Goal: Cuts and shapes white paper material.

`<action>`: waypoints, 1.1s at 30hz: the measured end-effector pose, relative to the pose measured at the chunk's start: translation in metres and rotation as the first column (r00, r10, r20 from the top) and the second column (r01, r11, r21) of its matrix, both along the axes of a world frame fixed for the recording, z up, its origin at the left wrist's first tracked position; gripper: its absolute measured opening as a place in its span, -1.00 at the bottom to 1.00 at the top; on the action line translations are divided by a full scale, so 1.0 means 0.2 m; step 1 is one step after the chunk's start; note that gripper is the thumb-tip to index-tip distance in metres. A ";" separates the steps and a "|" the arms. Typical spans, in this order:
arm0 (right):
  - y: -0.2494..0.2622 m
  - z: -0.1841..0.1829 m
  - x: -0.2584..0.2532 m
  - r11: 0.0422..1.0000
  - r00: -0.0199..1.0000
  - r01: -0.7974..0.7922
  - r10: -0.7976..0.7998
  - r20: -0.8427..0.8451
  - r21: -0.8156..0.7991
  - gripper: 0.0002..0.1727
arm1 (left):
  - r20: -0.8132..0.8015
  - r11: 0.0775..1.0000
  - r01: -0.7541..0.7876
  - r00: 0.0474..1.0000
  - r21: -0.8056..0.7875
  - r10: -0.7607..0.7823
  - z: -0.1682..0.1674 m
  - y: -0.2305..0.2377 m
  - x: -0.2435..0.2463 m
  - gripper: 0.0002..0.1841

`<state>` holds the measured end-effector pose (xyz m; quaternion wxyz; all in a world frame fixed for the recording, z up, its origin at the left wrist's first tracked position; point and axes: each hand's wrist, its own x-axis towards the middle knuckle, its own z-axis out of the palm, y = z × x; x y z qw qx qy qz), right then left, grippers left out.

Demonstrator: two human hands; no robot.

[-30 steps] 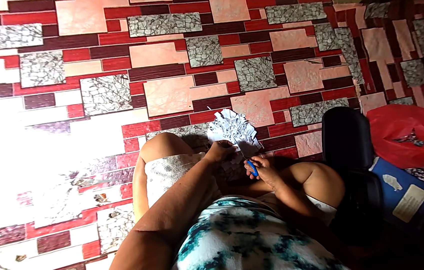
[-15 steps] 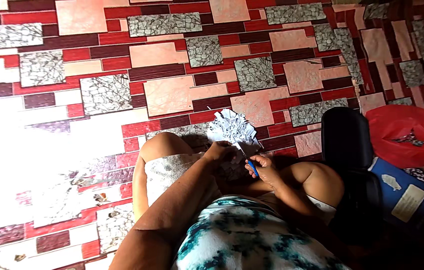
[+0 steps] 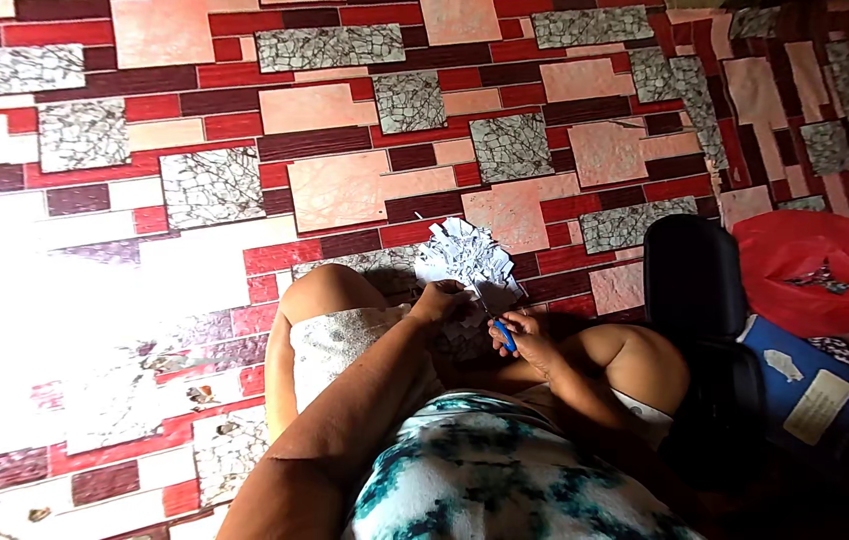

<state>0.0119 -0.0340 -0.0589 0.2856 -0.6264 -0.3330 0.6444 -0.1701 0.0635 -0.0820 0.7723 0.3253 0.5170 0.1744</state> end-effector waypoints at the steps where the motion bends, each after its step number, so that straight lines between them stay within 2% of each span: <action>1: 0.00 0.00 0.00 1.000 1.000 0.002 -0.002 0.004 0.000 -0.77 | 0.002 1.000 0.001 1.000 0.003 -0.001 0.00 0.00 0.00 -0.93; 6: 0.00 -0.01 0.00 1.000 1.000 0.012 -0.013 0.013 0.025 -0.76 | -0.017 0.999 0.045 0.999 0.026 -0.044 0.01 0.00 0.00 -0.91; 11: -0.01 -0.02 0.00 0.999 0.995 0.018 -0.021 0.095 0.038 -0.70 | 0.002 0.999 0.034 0.999 0.031 -0.034 -0.01 0.01 0.00 -0.90; 14: 0.00 -0.01 0.00 1.000 0.996 0.020 -0.022 0.086 0.022 -0.74 | -0.001 0.999 0.020 1.000 0.027 -0.020 0.01 0.01 0.00 -0.90; 19: -0.01 0.00 0.00 1.000 0.997 -0.028 0.028 0.066 0.008 -0.66 | -0.007 0.999 -0.029 1.000 -0.042 0.028 0.02 0.01 0.00 -0.91; 25: -0.01 -0.03 0.01 0.987 0.970 -0.151 0.137 0.200 0.057 -0.57 | -0.008 0.999 0.027 1.000 -0.036 -0.027 -0.02 0.02 0.00 -0.89; 33: -0.01 -0.05 0.01 0.982 0.961 -0.149 0.117 0.249 0.113 -0.62 | 0.003 0.998 0.055 0.999 -0.039 -0.055 -0.03 0.01 0.00 -0.85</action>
